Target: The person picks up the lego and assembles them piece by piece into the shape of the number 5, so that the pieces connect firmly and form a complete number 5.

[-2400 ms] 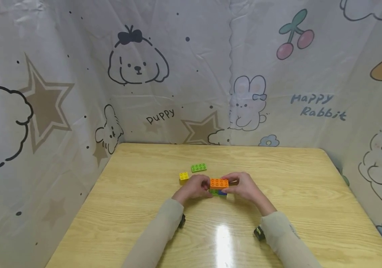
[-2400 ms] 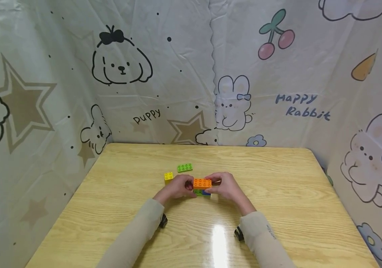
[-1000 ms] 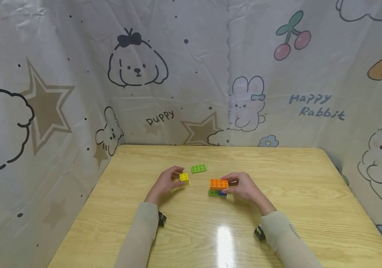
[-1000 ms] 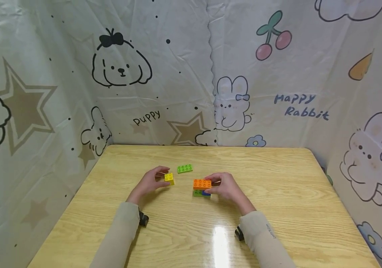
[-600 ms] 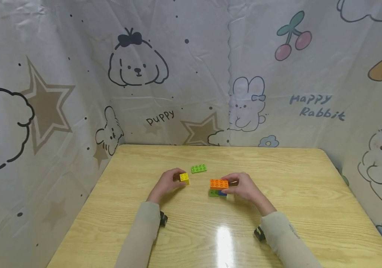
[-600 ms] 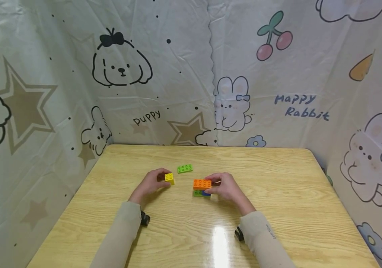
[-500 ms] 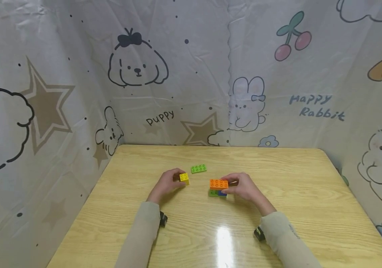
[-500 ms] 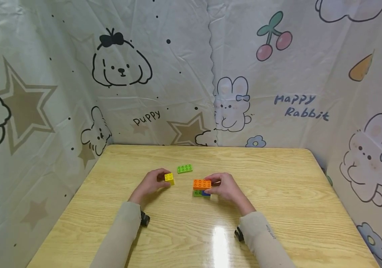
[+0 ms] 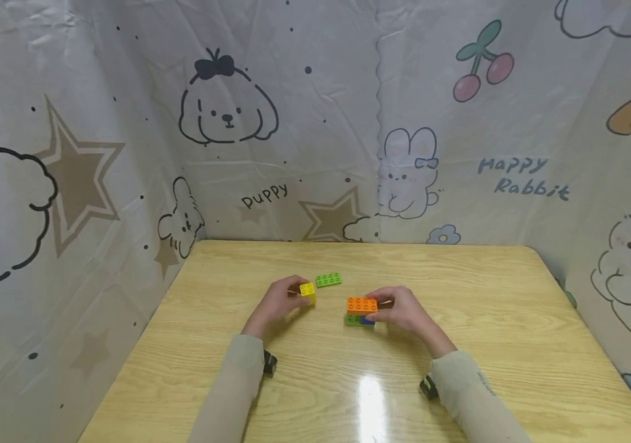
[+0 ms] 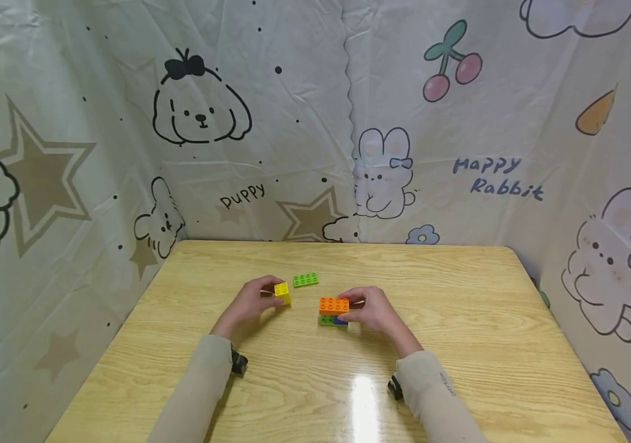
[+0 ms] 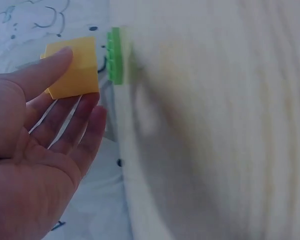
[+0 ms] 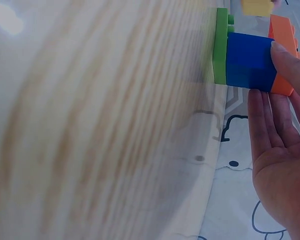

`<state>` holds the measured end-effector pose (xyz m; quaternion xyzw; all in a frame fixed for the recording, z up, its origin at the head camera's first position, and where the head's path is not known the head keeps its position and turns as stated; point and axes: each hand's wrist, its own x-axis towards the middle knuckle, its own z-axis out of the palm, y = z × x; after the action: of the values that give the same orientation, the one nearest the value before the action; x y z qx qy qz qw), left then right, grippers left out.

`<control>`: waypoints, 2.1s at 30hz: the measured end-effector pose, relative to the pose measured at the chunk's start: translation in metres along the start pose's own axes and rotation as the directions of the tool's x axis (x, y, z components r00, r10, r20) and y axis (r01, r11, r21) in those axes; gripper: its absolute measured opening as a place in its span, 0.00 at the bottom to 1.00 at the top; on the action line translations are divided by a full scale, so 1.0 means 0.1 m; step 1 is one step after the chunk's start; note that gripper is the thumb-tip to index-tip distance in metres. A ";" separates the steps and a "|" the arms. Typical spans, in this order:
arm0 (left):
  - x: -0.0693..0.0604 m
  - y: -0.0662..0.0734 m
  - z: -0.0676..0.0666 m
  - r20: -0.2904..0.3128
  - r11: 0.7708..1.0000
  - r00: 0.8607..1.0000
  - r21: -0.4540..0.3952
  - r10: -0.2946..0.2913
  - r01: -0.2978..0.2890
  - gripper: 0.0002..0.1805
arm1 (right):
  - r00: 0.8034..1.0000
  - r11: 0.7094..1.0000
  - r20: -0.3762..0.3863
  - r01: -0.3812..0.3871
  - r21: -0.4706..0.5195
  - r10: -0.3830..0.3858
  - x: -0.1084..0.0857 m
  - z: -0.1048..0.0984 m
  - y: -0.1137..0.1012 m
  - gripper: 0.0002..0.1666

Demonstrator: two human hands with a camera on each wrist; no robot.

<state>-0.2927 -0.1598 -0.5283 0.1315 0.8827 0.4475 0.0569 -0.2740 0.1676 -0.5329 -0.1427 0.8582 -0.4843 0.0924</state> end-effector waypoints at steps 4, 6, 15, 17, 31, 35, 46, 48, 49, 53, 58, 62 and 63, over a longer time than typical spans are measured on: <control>0.00 0.11 -0.01 -0.001 0.999 0.999 -0.018 0.037 -0.037 0.21 | 1.000 1.000 -0.003 -0.003 0.001 0.003 0.00 -0.01 0.00 0.27; 0.00 0.17 -0.01 -0.001 0.998 0.999 -0.021 0.051 -0.051 0.21 | 1.000 1.000 -0.005 -0.003 0.001 0.003 0.00 -0.01 0.00 0.27; -0.01 0.38 0.09 -0.020 0.990 0.994 -0.088 0.109 -0.110 0.22 | 1.000 1.000 -0.010 -0.017 -0.001 0.017 0.00 -0.02 -0.03 0.28; -0.02 0.41 0.12 -0.023 0.988 0.993 -0.102 0.118 -0.120 0.22 | 1.000 1.000 -0.010 -0.024 0.004 0.024 0.01 -0.01 -0.03 0.27; -0.08 0.61 0.44 0.008 0.969 0.987 -0.193 0.161 -0.156 0.21 | 1.000 0.999 0.011 -0.027 0.040 0.027 0.00 0.03 0.02 0.25; -0.08 0.64 0.53 0.035 0.961 0.981 -0.211 0.193 -0.181 0.20 | 1.000 0.999 0.008 -0.014 0.047 0.014 -0.01 0.02 0.02 0.26; -0.05 0.64 0.63 0.045 0.967 0.981 -0.183 0.188 -0.177 0.19 | 1.000 1.000 0.001 -0.001 0.011 0.001 -0.02 0.01 0.00 0.26; -0.04 0.64 0.64 0.045 0.969 0.983 -0.180 0.177 -0.166 0.19 | 1.000 1.000 0.001 -0.005 0.019 0.005 -0.02 0.01 0.00 0.26; -0.05 0.64 0.65 0.045 0.970 0.984 -0.180 0.173 -0.163 0.19 | 1.000 1.000 0.001 -0.005 0.021 0.005 -0.02 0.02 0.00 0.26; -0.04 0.65 0.65 0.050 0.974 0.986 -0.171 0.161 -0.150 0.19 | 1.000 1.000 -0.001 0.000 0.027 0.000 -0.03 0.02 0.00 0.25; -0.03 0.65 0.66 0.056 0.976 0.986 -0.162 0.157 -0.146 0.19 | 1.000 1.000 0.001 0.010 0.026 -0.010 -0.02 0.01 -0.01 0.25; -0.02 0.63 0.68 0.062 0.979 0.986 -0.144 0.152 -0.142 0.19 | 1.000 1.000 0.002 0.007 0.020 -0.007 -0.02 0.01 0.00 0.25; -0.02 0.62 0.69 0.063 0.980 0.987 -0.139 0.151 -0.141 0.19 | 1.000 1.000 0.001 0.004 0.020 -0.004 -0.02 0.01 0.00 0.25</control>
<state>-0.2650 -0.0722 -0.5192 0.2082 0.8359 0.5037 0.0650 -0.2718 0.1676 -0.5336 -0.1438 0.8529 -0.4930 0.0936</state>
